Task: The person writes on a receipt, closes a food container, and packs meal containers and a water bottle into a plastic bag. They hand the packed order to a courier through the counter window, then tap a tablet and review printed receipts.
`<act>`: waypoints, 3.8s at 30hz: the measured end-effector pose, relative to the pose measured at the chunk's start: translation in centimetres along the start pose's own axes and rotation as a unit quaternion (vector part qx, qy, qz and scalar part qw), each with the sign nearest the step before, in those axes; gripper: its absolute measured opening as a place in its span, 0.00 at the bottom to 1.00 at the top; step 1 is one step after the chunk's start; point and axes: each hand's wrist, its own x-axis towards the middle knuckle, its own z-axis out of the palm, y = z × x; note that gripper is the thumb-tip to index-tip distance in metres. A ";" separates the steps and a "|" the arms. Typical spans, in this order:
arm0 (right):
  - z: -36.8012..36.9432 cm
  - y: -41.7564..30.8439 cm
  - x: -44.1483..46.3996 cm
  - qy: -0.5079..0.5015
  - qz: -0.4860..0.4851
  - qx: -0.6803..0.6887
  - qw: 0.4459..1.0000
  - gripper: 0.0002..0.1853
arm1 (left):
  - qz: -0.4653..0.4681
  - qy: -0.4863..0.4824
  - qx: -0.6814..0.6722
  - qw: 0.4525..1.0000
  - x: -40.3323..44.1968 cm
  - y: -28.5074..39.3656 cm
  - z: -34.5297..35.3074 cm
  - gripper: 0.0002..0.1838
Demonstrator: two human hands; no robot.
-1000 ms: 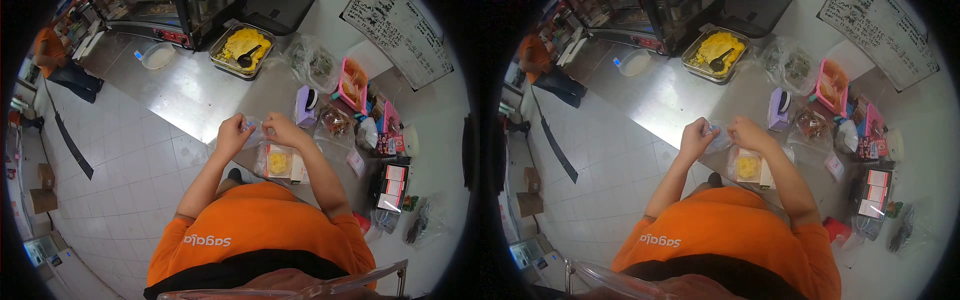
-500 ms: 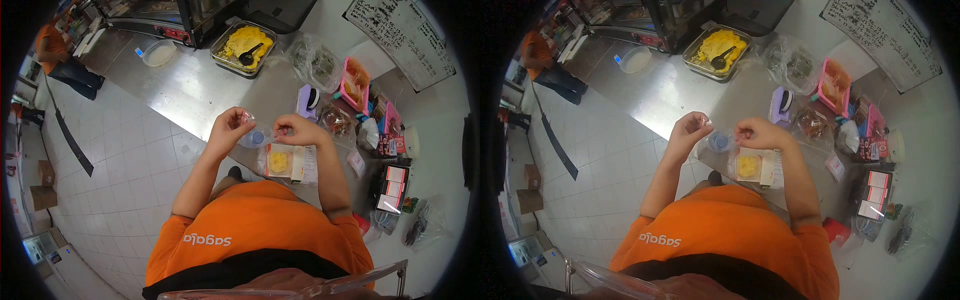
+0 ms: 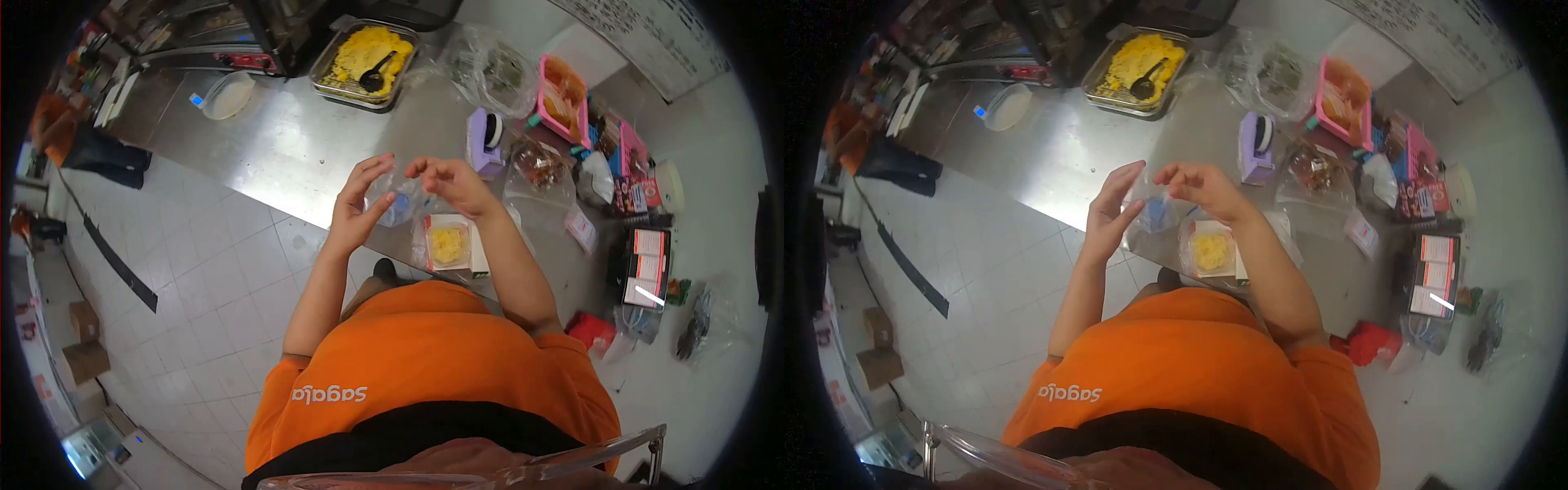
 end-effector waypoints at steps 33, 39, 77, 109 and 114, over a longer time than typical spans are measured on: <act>5.7 4.6 -0.1 0.243 -0.019 0.008 0.970 0.10 | -0.087 -0.011 0.085 0.993 -1.3 -0.4 1.0 0.11; 5.8 4.5 -1.0 0.242 -0.072 -0.036 0.967 0.07 | -0.067 0.023 0.113 0.991 -0.9 -0.7 1.6 0.11; 5.7 2.6 -1.6 0.204 -0.283 -0.475 0.808 0.03 | -0.231 0.077 0.034 0.969 0.2 -1.2 0.5 0.05; -3.9 1.9 -20.5 0.436 0.110 -0.240 0.860 0.11 | -0.053 0.334 0.244 0.909 -4.2 -2.6 4.8 0.19; -4.1 3.7 -20.8 0.455 0.040 -0.064 0.887 0.12 | -0.210 0.287 0.288 0.889 -13.8 -7.9 9.3 0.27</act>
